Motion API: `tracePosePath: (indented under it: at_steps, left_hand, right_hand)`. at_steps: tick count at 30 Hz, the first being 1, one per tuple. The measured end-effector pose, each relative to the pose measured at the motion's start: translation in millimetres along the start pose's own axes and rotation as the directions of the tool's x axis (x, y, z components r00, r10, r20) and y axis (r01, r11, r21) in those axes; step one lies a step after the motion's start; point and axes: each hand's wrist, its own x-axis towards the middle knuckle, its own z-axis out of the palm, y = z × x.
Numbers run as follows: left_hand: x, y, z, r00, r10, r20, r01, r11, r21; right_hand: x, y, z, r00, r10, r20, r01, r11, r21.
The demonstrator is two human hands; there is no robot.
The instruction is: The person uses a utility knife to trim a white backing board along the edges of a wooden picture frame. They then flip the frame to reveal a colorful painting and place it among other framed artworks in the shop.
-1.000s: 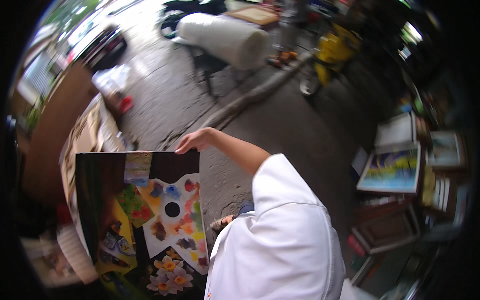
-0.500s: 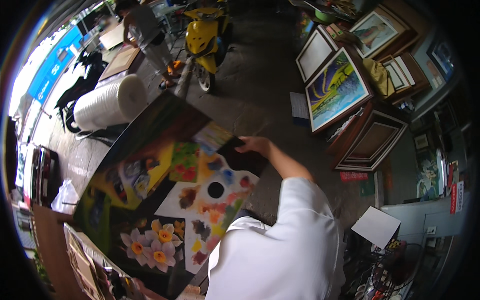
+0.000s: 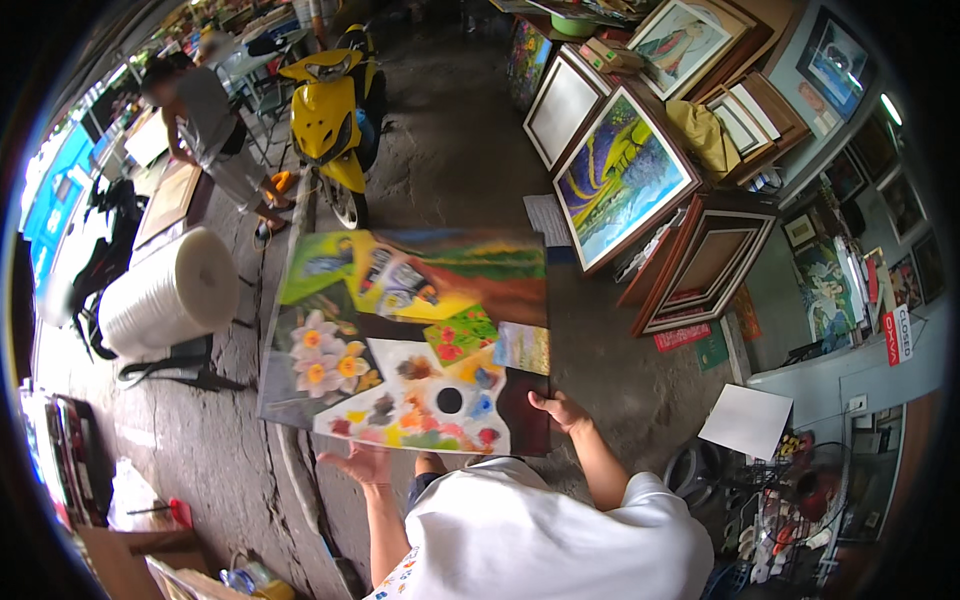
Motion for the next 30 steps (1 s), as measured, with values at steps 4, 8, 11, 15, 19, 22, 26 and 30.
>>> tracePosePath:
  at_steps: [4,8,11,15,19,22,26,30]
  left_hand:
    - [101,9,-45,0.950,-0.058,-0.306,0.193,0.880,0.434]
    - [185,4,-67,0.893,-0.207,-0.400,0.347,0.884,0.315]
    - [251,-2,-76,0.851,-0.294,-0.435,0.449,0.837,0.313]
    - [334,-52,-16,0.774,-0.453,-0.443,0.593,0.764,0.254]
    - [420,-132,44,0.728,-0.398,-0.558,0.629,0.712,0.312]
    - [492,-168,26,0.705,-0.550,-0.448,0.687,0.686,0.239]
    - [621,-235,51,0.708,-0.561,-0.428,0.690,0.677,0.255]
    - [751,-288,69,0.767,-0.549,-0.330,0.629,0.746,0.219]
  right_hand:
    - [18,-31,38,0.962,-0.150,-0.226,0.087,0.961,-0.263]
    - [62,-23,21,0.966,0.024,-0.256,-0.046,0.996,-0.078]
    - [95,-26,31,0.913,-0.156,-0.376,0.115,0.985,-0.131]
    - [134,-59,30,0.900,0.003,-0.436,0.072,0.985,0.154]
    - [189,-106,12,0.882,-0.040,-0.469,0.163,0.961,0.224]
    - [248,-139,-14,0.786,-0.146,-0.601,0.280,0.950,0.136]
    - [356,-220,-86,0.857,-0.098,-0.505,0.225,0.955,0.195]
    - [469,-329,-126,0.868,-0.218,-0.447,0.271,0.961,0.059]
